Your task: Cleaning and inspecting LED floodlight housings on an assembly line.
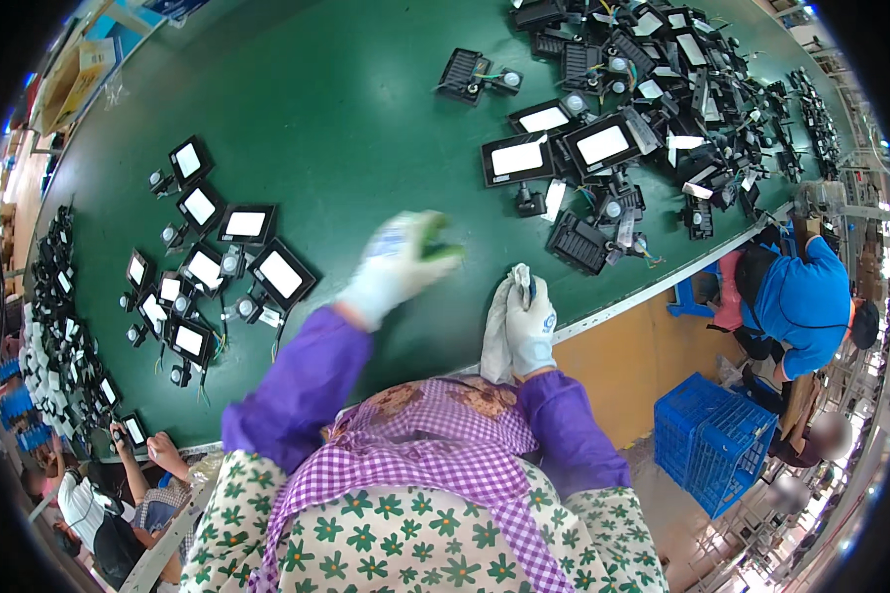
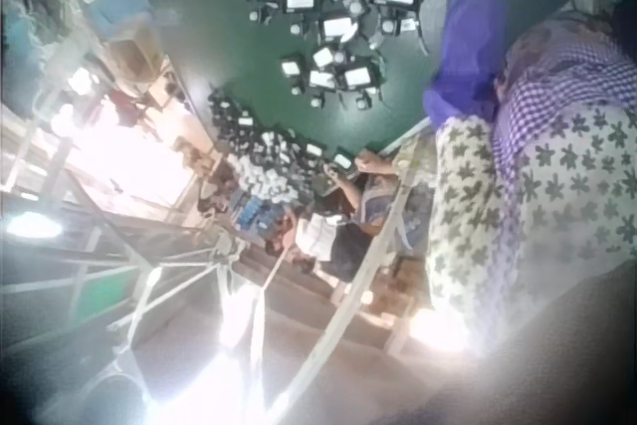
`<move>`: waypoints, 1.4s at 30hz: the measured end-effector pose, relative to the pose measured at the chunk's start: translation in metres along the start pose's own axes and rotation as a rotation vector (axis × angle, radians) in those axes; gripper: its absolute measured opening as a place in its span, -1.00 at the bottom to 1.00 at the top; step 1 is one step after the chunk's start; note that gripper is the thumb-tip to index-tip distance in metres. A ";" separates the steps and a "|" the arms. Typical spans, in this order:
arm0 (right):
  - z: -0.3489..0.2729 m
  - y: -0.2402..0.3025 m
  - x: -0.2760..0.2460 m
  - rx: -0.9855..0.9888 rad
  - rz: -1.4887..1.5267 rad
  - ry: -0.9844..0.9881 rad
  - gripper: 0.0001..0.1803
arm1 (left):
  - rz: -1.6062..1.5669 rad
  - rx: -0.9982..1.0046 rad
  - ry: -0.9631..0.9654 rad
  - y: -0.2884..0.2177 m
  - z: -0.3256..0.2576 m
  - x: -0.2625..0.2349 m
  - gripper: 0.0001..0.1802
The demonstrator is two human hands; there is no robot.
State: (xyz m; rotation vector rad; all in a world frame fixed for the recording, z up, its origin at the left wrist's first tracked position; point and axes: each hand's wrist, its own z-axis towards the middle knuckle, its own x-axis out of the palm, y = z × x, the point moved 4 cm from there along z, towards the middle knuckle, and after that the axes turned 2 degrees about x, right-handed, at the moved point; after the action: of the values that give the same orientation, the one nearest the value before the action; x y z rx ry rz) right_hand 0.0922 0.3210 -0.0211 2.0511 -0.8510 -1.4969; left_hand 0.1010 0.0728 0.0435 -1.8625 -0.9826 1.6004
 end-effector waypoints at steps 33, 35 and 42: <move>0.015 0.084 0.063 -0.267 -0.075 0.158 -0.74 | -1.269 -0.409 0.260 0.069 -0.083 0.032 -0.49; 0.020 0.086 0.064 -0.180 0.045 0.211 -0.72 | -1.571 -0.322 0.178 0.067 -0.100 0.037 -0.41; 0.020 0.109 0.067 -0.166 -0.101 0.231 -0.68 | -1.226 -0.479 -0.241 0.065 -0.098 0.027 -0.59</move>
State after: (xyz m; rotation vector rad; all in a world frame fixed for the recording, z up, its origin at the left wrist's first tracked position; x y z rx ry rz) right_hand 0.0649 0.1967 0.0017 2.1166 -0.5233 -1.3004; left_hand 0.2119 0.0617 -0.0035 -0.8345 -2.1610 0.8266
